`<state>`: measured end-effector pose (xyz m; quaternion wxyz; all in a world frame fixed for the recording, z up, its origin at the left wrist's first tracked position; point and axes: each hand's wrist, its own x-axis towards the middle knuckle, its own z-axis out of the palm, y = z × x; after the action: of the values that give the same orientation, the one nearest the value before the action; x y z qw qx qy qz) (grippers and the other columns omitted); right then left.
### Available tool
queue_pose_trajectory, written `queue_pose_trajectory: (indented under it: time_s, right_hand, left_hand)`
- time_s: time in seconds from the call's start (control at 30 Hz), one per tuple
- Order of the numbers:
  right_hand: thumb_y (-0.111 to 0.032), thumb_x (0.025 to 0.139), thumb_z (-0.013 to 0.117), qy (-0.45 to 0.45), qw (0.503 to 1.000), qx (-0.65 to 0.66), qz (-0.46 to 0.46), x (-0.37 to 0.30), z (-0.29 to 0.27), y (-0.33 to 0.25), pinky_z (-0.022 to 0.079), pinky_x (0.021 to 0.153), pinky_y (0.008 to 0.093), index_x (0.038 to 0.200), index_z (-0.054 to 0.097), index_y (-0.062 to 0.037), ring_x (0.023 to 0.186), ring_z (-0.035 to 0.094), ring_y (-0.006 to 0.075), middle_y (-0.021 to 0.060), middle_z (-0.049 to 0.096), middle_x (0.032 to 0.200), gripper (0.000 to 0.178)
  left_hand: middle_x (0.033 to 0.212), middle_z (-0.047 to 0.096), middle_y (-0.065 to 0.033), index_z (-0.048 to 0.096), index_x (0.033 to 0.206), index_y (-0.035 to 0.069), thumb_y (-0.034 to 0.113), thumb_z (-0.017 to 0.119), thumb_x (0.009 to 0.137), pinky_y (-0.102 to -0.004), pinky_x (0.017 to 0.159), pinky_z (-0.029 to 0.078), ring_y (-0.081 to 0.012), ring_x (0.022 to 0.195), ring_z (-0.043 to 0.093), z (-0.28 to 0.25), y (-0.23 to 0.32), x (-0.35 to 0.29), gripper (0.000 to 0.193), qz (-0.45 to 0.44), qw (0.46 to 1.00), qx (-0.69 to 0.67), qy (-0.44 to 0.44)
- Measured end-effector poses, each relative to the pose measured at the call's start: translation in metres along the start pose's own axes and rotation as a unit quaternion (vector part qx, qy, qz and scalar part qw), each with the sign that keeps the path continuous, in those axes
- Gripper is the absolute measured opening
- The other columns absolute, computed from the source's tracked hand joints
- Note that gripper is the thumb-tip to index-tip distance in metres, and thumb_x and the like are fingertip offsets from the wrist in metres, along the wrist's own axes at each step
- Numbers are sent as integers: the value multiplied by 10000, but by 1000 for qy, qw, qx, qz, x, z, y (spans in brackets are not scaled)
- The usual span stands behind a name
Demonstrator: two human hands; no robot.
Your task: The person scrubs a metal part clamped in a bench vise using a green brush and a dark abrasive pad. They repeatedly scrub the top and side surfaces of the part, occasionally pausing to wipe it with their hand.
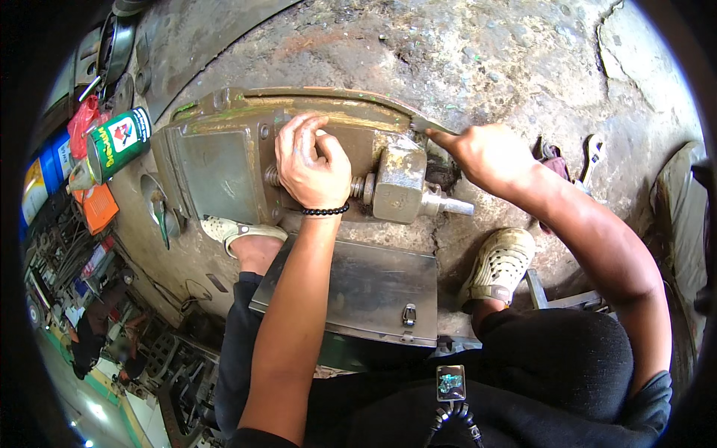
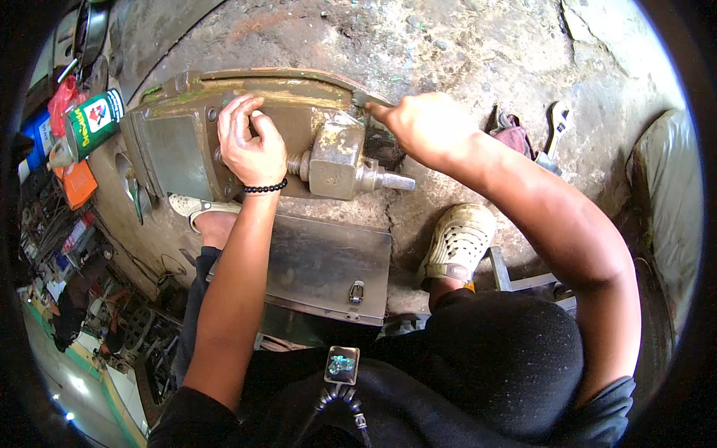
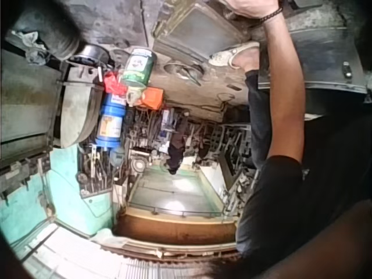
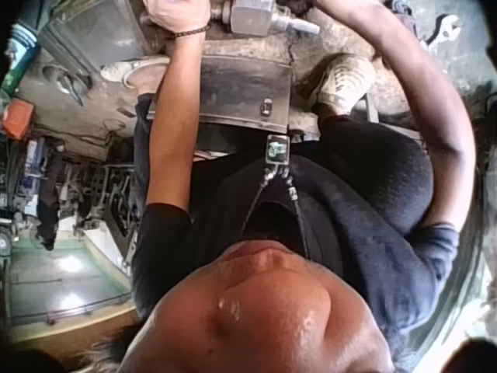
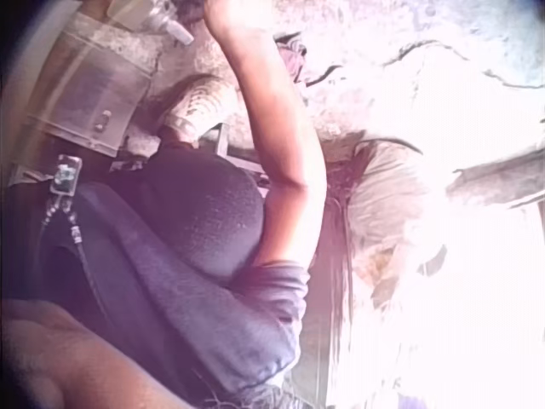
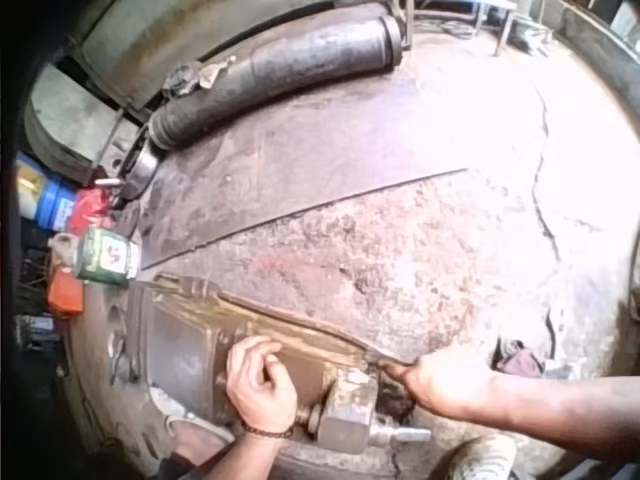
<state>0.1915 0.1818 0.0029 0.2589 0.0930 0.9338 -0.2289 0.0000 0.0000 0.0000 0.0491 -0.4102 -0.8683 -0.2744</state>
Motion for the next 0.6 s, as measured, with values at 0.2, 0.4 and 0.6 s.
queue_pose_trajectory:
  time_s: [0.2, 0.4, 0.6]
  right_hand:
    - [-216, 1012, 570, 155, 978, 104, 88, -4, -6, 18, 570, 617, 466, 1459, 543, -222, 649, 688, 364, 191, 693, 786, 448]
    - [-213, 991, 583, 48, 988, 135, 51, -29, -10, 12, 568, 691, 493, 1467, 527, -197, 699, 693, 395, 207, 686, 791, 480]
    - [-132, 893, 586, 4, 999, 22, 47, -6, -3, -4, 589, 598, 453, 1465, 534, -161, 646, 718, 320, 180, 689, 699, 575]
  left_hand:
    - [1051, 684, -124, 707, 917, 36, 4, 577, 783, -448, 900, 517, -335, 990, 649, 1, -3, 1, 190, 13, 1000, -20, 10]
    - [1055, 684, -128, 703, 908, 31, 9, 579, 787, -449, 892, 518, -340, 985, 649, 1, -5, 0, 174, 15, 1000, -18, 9]
    - [1061, 683, -129, 700, 911, 27, 15, 588, 788, -446, 889, 520, -344, 992, 647, 0, -4, 1, 167, 15, 1000, -9, 8]
